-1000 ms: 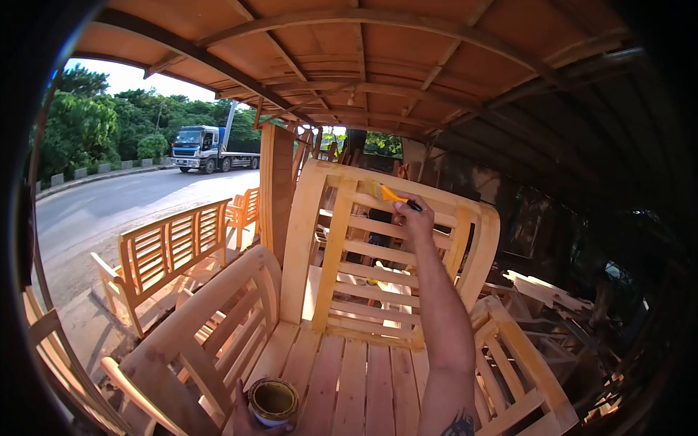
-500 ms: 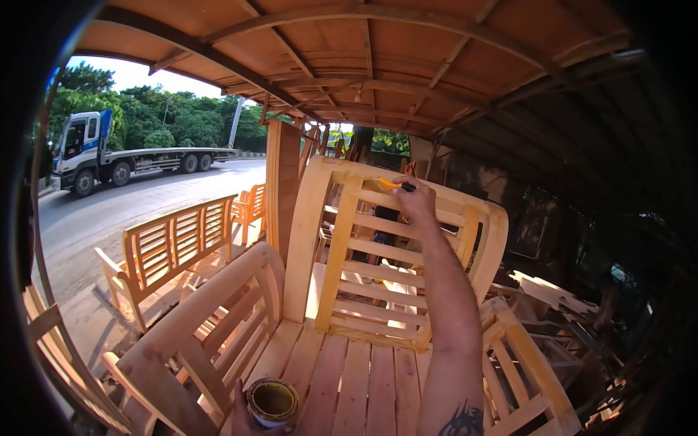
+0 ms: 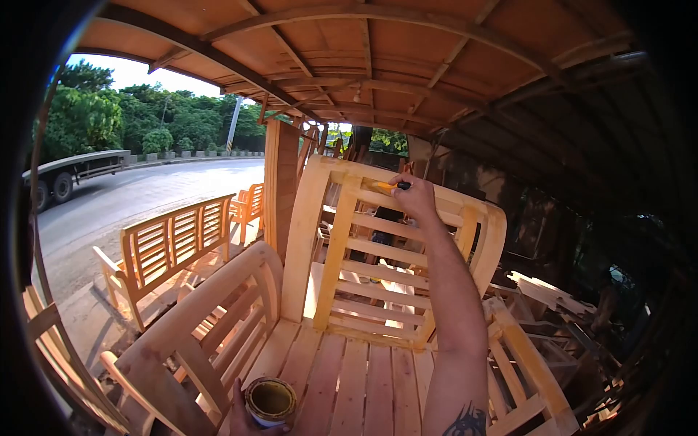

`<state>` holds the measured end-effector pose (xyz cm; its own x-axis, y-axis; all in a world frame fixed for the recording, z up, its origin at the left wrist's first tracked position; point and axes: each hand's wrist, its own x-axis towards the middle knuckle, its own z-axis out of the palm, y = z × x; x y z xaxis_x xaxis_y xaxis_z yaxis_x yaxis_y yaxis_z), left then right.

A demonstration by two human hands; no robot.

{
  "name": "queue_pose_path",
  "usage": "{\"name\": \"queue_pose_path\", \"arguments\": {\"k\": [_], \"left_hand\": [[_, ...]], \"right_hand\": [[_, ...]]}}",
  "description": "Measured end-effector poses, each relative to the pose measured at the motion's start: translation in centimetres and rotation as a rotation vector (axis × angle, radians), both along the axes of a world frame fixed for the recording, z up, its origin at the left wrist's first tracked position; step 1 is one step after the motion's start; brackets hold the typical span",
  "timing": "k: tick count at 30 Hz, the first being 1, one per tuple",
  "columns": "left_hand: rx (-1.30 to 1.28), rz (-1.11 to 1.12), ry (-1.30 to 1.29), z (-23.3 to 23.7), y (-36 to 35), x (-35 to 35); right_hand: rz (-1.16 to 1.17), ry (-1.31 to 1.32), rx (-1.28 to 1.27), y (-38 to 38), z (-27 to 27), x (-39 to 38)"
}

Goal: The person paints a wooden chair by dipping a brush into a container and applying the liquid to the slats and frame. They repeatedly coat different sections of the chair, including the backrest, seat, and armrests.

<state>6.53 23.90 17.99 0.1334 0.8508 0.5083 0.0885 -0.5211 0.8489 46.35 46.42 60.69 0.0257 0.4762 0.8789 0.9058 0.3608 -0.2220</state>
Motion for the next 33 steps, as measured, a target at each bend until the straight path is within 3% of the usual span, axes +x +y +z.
{"name": "queue_pose_path", "arguments": {"k": [3, 6, 9, 15, 18, 24, 27, 30, 33], "left_hand": [[0.003, 0.026, 0.01, -0.5, 0.2, 0.1], [0.003, 0.022, 0.022, -0.6, 0.2, 0.0], [0.013, 0.007, 0.0, -0.7, 0.3, 0.0], [-0.017, -0.003, -0.03, -0.5, 0.1, 0.1], [-0.014, 0.03, 0.029, -0.5, 0.2, -0.1], [0.01, 0.053, 0.04, -0.2, 0.1, -0.1], [0.023, 0.047, 0.026, 0.3, 0.0, 0.0], [0.0, 0.078, 0.098, 1.1, -0.2, -0.3], [0.037, 0.098, 0.084, 1.1, -0.4, -0.3]], "right_hand": [[-0.006, -0.02, -0.095, 1.4, 0.3, -1.3], [-0.155, -0.009, -0.046, 1.7, 0.1, -2.1], [-0.044, -0.005, 0.161, -0.2, -0.6, -2.2], [-0.014, -0.222, 0.063, 0.8, -0.6, -0.9], [-0.134, -0.23, -0.071, 1.1, 0.2, -2.5], [-0.046, -0.135, 0.054, 0.3, 0.2, -2.6], [-0.149, -0.269, -0.048, -0.1, 0.2, -2.5], [-0.098, -0.33, 0.032, 2.5, -0.2, -1.8], [-0.106, -0.21, 0.077, 1.7, -0.1, -2.7]]}}
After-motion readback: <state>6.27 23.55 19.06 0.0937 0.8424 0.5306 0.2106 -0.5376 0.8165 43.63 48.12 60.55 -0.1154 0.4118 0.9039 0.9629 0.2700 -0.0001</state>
